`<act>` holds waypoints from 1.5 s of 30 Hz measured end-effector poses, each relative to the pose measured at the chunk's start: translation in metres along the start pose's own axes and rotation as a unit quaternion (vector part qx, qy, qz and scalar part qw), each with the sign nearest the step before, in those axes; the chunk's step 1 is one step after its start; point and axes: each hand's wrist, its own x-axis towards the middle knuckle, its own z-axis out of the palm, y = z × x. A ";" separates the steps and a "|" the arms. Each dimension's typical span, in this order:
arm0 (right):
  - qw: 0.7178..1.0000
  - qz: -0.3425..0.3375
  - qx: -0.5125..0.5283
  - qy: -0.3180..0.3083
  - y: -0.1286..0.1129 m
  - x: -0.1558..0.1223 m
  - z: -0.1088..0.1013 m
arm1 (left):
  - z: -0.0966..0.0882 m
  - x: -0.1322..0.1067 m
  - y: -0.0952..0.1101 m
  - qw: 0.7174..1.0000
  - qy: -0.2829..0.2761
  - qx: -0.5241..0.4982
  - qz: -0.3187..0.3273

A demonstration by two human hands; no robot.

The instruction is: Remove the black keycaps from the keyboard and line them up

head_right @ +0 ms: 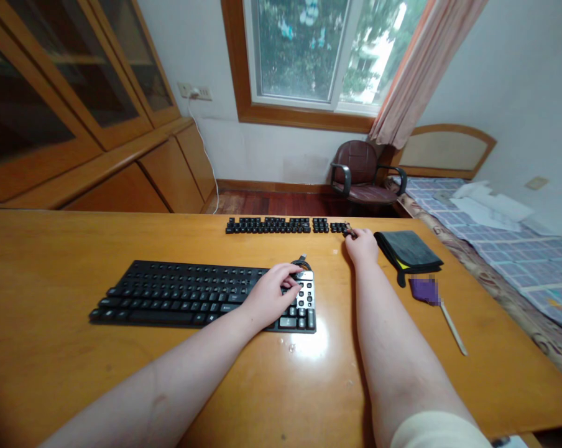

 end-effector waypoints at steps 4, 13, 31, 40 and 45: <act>1.000 -0.006 0.001 -0.004 0.000 0.000 0.000 | 0.000 0.000 0.000 1.000 0.001 0.001 0.001; 1.000 -0.008 0.003 -0.003 0.001 0.001 0.001 | -0.001 0.000 0.001 1.000 0.001 0.000 0.004; 1.000 -0.017 0.014 0.002 0.003 0.005 0.003 | -0.001 0.000 0.002 1.000 0.000 0.002 0.001; 0.984 0.040 0.109 0.132 0.014 0.006 -0.001 | -0.002 0.000 0.001 1.000 -0.003 0.003 -0.001; 0.987 0.057 0.104 0.106 0.016 0.008 0.001 | -0.002 0.000 0.000 1.000 -0.004 0.003 0.002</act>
